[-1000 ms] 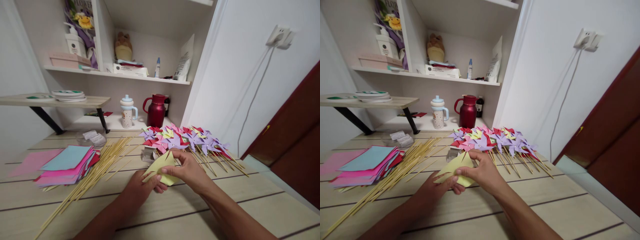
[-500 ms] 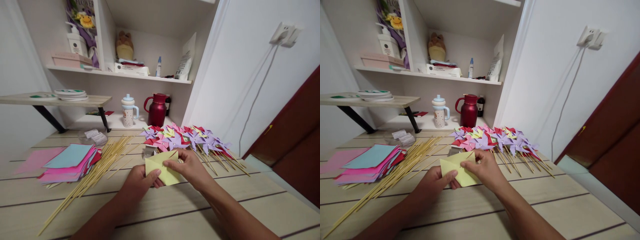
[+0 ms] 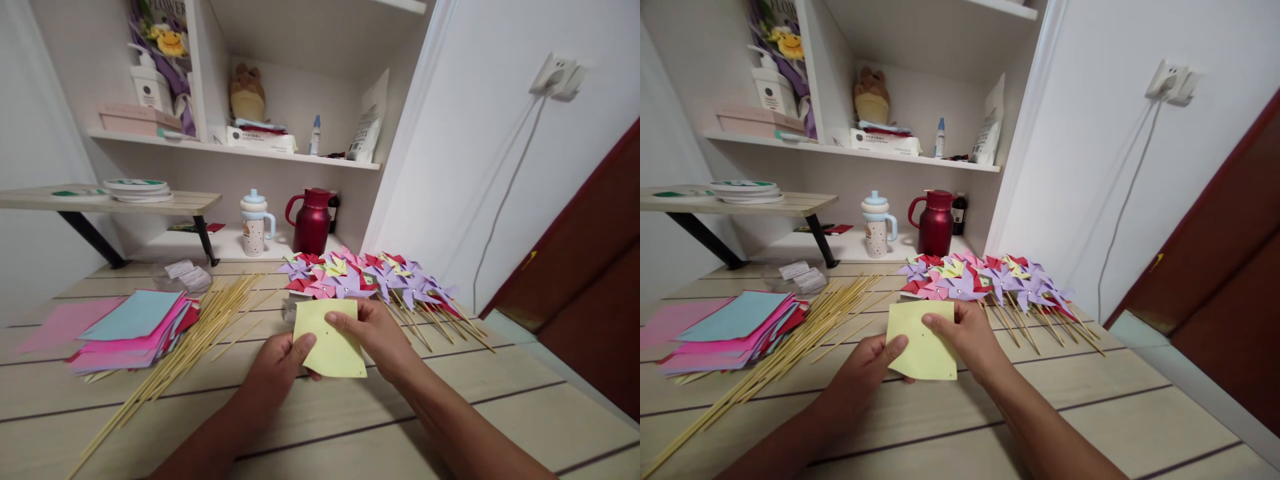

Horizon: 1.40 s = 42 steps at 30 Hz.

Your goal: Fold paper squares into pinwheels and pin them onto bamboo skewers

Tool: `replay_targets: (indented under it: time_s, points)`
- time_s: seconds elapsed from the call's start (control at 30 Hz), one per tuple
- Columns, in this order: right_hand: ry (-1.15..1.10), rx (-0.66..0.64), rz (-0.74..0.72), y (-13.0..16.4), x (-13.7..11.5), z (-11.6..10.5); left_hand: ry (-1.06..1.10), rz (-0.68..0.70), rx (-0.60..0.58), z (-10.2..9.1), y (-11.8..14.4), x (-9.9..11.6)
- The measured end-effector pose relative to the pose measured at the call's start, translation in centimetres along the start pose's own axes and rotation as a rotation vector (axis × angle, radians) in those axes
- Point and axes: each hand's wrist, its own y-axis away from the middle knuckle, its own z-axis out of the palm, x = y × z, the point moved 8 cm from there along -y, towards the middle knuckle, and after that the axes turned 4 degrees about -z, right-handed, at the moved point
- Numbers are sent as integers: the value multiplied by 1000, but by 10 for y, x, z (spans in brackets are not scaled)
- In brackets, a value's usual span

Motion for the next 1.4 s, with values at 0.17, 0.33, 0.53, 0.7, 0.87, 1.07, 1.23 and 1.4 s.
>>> replay_targets:
  time_s: [0.17, 0.33, 0.53, 0.7, 0.87, 1.07, 1.23, 1.4]
  points:
    - [-111, 84, -56, -4, 1, -9, 180, -23, -11, 3, -3, -9]
    - [-298, 53, -18, -6, 4, -7, 414, -96, -106, 10, -12, -22]
    - [-382, 28, -4, -6, 6, -2, 331, -40, -89, 9, -7, -17]
    - [-255, 10, -39, -1, 6, 6, 161, -60, -1, 10, 10, 1]
    - [-121, 44, -95, 0, 2, 6, 84, -60, 34, 8, 13, 11]
    - [40, 143, -198, 4, -11, 0, 147, -31, 0, 12, 9, 9]
    - [149, 185, -298, 8, -19, -2, 171, -17, -19, 13, 10, 7]
    - [196, 207, -328, 9, -23, -4, 152, -19, -60, 13, 8, 2]
